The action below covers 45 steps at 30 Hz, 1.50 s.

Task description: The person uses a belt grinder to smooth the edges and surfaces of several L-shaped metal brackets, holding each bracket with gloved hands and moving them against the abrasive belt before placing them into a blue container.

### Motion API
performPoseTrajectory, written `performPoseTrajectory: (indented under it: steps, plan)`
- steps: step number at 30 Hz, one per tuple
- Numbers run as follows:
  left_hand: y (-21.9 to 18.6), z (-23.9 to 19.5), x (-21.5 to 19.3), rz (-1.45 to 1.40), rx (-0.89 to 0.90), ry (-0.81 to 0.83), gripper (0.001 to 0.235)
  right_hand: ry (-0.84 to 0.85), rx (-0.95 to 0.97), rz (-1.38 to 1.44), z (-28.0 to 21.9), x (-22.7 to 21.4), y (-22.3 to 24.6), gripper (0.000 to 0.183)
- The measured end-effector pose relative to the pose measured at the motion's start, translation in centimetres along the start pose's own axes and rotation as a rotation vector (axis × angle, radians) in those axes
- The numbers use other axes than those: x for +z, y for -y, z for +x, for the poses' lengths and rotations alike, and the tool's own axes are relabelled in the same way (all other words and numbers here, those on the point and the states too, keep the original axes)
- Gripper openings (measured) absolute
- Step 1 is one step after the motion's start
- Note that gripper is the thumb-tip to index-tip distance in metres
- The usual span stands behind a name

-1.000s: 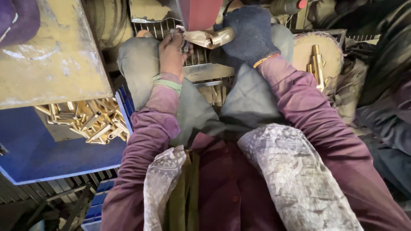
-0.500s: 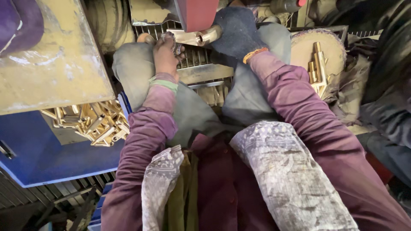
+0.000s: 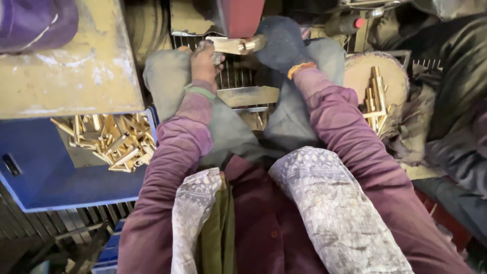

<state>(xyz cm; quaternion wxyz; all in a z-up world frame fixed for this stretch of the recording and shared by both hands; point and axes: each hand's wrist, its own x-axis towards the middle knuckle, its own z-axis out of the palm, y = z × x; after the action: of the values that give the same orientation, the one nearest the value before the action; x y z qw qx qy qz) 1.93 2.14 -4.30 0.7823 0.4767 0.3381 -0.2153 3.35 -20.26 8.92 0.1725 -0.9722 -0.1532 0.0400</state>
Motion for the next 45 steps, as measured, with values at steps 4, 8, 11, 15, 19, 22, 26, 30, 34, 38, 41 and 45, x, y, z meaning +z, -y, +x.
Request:
performPoseTrajectory:
  steps: [4, 8, 11, 15, 19, 22, 26, 30, 34, 38, 41, 45]
  plan:
    - [1.4, 0.8, 1.4, -0.1, 0.065, 0.043, 0.01, -0.169, -0.138, 0.075, -1.0, -1.7, 0.2, 0.021]
    - [1.7, 0.0, 2.4, -0.115, 0.171, 0.112, 0.014, -0.176, -0.098, -0.039, -1.5, -2.2, 0.3, 0.018]
    - [1.4, -0.8, 3.0, -0.086, 0.175, 0.131, 0.015, -0.199, -0.098, -0.075, -2.2, -2.6, 0.1, 0.018]
    - [1.4, -1.1, 3.7, -0.093, 0.196, 0.181, 0.016, -0.266, -0.117, -0.095, -3.3, -3.1, 0.3, 0.016]
    - [1.8, -0.7, 4.1, -0.092, 0.198, 0.225, 0.012, -0.278, -0.138, -0.13, -4.3, -3.8, 0.0, 0.016]
    - [1.8, -0.9, 4.1, -0.117, 0.148, 0.228, 0.013, -0.307, -0.147, -0.139, -4.8, -4.3, 0.3, 0.013]
    - [0.5, -2.4, 3.9, -0.09, 0.138, 0.265, 0.017, -0.248, -0.106, -0.156, -5.5, -5.5, 1.1, 0.011]
    - [-3.2, -8.0, 3.6, 0.042, 0.193, 0.449, 0.022, -0.128, -0.135, -0.249, -8.2, -8.8, 2.5, 0.013]
    - [-6.7, -18.2, 2.3, 0.203, 0.229, 0.704, 0.031, -0.278, -0.286, -0.378, -14.7, -12.9, 3.7, 0.02]
    - [-6.5, -25.9, 2.8, 0.259, 0.437, 0.743, 0.036, -0.406, -0.279, -0.347, -17.7, -13.3, 4.0, 0.024]
    - [-5.9, -28.7, 2.4, 0.268, 0.47, 0.675, 0.037, -0.5, -0.277, -0.289, -19.0, -12.3, 4.1, 0.023]
    - [-5.5, -30.3, 1.8, 0.247, 0.476, 0.637, 0.037, -0.578, -0.29, -0.234, -19.3, -11.8, 4.5, 0.026]
